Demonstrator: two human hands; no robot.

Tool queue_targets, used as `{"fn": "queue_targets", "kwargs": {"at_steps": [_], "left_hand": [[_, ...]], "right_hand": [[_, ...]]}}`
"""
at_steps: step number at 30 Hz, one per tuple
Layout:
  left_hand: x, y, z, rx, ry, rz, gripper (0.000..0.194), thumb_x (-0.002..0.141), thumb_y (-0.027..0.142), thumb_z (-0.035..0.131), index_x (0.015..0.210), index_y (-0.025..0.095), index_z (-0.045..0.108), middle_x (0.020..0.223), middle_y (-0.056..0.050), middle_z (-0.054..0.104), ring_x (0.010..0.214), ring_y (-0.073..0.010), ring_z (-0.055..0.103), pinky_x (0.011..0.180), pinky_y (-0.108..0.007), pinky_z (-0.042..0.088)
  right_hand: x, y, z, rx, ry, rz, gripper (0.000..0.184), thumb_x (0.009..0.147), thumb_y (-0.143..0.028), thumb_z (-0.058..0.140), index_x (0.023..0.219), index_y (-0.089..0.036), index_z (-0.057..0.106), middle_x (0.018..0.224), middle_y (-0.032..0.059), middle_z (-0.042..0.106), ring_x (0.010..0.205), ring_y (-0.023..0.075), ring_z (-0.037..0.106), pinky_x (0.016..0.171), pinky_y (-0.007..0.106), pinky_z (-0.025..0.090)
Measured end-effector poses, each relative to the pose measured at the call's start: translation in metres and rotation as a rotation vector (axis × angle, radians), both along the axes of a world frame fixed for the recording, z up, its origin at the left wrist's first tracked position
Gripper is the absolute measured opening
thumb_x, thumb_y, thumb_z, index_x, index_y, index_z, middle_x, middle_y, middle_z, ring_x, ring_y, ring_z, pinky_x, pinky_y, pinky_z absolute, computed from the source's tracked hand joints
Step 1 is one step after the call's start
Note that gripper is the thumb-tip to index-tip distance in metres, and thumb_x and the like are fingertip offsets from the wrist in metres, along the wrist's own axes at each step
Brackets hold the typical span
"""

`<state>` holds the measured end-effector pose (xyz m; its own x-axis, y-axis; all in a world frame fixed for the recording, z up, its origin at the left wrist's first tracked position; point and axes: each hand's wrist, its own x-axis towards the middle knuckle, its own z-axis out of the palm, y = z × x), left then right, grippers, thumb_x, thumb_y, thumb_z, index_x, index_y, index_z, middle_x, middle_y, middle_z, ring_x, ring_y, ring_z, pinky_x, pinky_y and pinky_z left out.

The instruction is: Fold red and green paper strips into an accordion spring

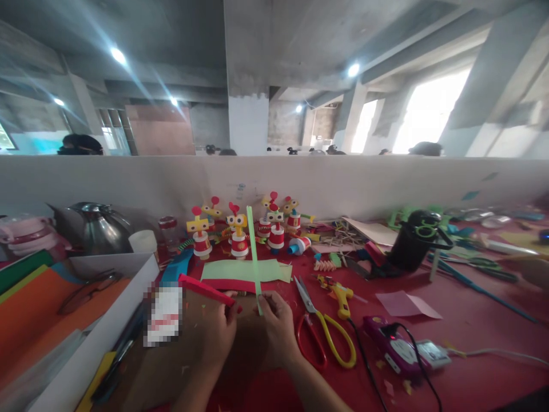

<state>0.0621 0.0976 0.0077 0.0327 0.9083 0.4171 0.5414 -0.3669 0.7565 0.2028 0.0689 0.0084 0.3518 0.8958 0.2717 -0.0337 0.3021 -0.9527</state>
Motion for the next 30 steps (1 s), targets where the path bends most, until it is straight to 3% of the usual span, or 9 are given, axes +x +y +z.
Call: {"fn": "queue_targets", "kwargs": {"at_steps": [5,18,23,30], "left_hand": [[0.0017,-0.0022,0.0009,0.095,0.127,0.003,0.028,0.086,0.032,0.047,0.106,0.020,0.064,0.091,-0.010,0.072,0.086,-0.0278,0.066,0.080,-0.039,0.046],[0.0045,-0.0043,-0.0042,0.130,0.088,-0.020,0.030,0.086,0.033,0.047,0.108,0.022,0.064,0.105,-0.011,0.071,0.099,-0.0290,0.065,0.088,-0.041,0.046],[0.0045,-0.0049,-0.0022,0.089,0.106,-0.036,0.030,0.087,0.034,0.047,0.108,0.021,0.063,0.092,-0.010,0.073,0.089,-0.0280,0.067,0.083,-0.040,0.047],[0.0061,-0.0089,-0.0002,0.067,0.075,-0.086,0.024,0.088,0.034,0.045,0.092,0.025,0.067,0.086,-0.007,0.072,0.081,-0.0246,0.066,0.076,-0.035,0.047]], "right_hand": [[0.0016,0.0016,-0.0038,-0.007,0.014,0.025,0.027,0.084,-0.044,0.058,0.074,-0.019,0.057,0.063,-0.0002,0.057,0.060,0.0152,0.052,0.057,0.025,0.040],[0.0022,0.0026,-0.0060,-0.009,0.020,0.037,0.025,0.083,-0.041,0.060,0.072,-0.019,0.057,0.063,-0.0016,0.056,0.060,0.0149,0.054,0.057,0.025,0.041],[0.0020,0.0006,-0.0030,-0.007,0.030,0.033,0.023,0.083,-0.040,0.059,0.073,-0.019,0.057,0.062,-0.0013,0.056,0.059,0.0149,0.053,0.057,0.026,0.040],[0.0027,0.0009,-0.0007,-0.006,0.014,-0.020,0.019,0.085,-0.038,0.058,0.079,-0.020,0.060,0.068,0.0006,0.059,0.064,0.0156,0.053,0.060,0.026,0.041]]}}
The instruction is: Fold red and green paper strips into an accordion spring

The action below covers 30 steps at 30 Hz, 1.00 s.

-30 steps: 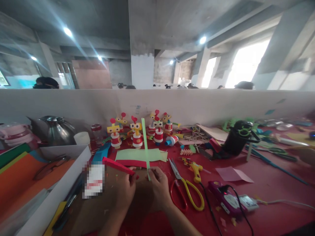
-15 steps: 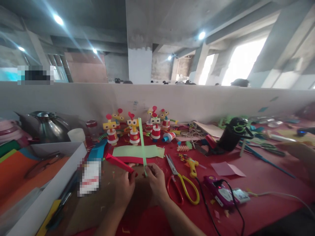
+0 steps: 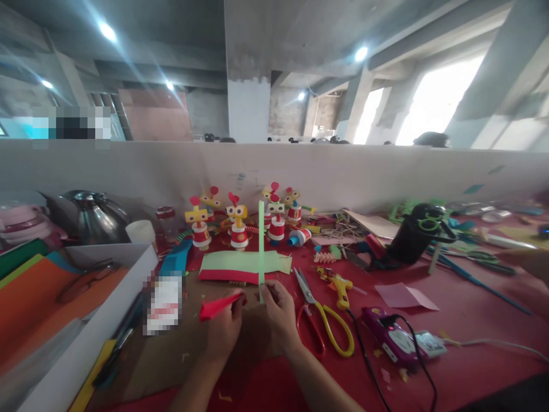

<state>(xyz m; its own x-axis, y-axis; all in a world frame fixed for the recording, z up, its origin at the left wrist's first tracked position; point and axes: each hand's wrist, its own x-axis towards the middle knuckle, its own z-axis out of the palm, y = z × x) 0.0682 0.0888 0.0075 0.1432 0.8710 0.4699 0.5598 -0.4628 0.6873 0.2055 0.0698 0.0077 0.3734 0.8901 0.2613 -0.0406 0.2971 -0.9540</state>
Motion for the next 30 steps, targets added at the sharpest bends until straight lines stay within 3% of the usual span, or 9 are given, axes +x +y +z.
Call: {"fn": "queue_targets", "kwargs": {"at_steps": [4,9,19,23,30], "left_hand": [[-0.0002,-0.0006,-0.0021,-0.020,-0.022,-0.016,0.024,0.089,0.036,0.044,0.090,0.025,0.066,0.086,-0.005,0.071,0.081,-0.0231,0.065,0.075,-0.033,0.046],[-0.0009,0.0001,-0.0027,0.002,0.012,-0.010,0.024,0.090,0.035,0.043,0.089,0.025,0.065,0.082,-0.004,0.071,0.077,-0.0225,0.065,0.074,-0.033,0.046],[-0.0018,0.0003,-0.0013,0.081,0.057,0.022,0.025,0.091,0.034,0.042,0.090,0.024,0.065,0.082,-0.004,0.071,0.076,-0.0207,0.066,0.072,-0.032,0.048],[-0.0009,0.0022,-0.0044,0.105,0.022,0.016,0.024,0.091,0.035,0.043,0.093,0.023,0.064,0.087,-0.005,0.072,0.082,-0.0213,0.067,0.076,-0.032,0.048],[0.0022,-0.0013,-0.0055,-0.011,-0.048,-0.005,0.028,0.091,0.041,0.041,0.096,0.022,0.062,0.090,-0.007,0.071,0.076,-0.0195,0.067,0.075,-0.032,0.049]], "right_hand": [[0.0000,0.0009,-0.0017,0.007,-0.052,-0.013,0.018,0.085,-0.038,0.058,0.083,-0.020,0.063,0.073,0.0021,0.062,0.069,0.0169,0.055,0.063,0.026,0.043],[0.0026,-0.0007,0.0019,0.035,-0.174,-0.129,0.019,0.082,-0.036,0.061,0.078,-0.019,0.066,0.073,0.0025,0.061,0.069,0.0164,0.054,0.065,0.026,0.043],[0.0053,0.0014,0.0050,0.004,-0.071,-0.100,0.019,0.079,-0.036,0.062,0.081,-0.017,0.066,0.072,0.0019,0.062,0.067,0.0153,0.053,0.063,0.026,0.042],[0.0047,0.0042,0.0022,-0.027,-0.001,-0.026,0.020,0.077,-0.037,0.064,0.076,-0.017,0.064,0.066,0.0000,0.058,0.061,0.0136,0.049,0.058,0.024,0.039],[0.0042,0.0032,0.0041,-0.043,0.038,0.024,0.019,0.076,-0.036,0.065,0.076,-0.016,0.065,0.066,0.0001,0.059,0.063,0.0136,0.050,0.060,0.025,0.039]]}}
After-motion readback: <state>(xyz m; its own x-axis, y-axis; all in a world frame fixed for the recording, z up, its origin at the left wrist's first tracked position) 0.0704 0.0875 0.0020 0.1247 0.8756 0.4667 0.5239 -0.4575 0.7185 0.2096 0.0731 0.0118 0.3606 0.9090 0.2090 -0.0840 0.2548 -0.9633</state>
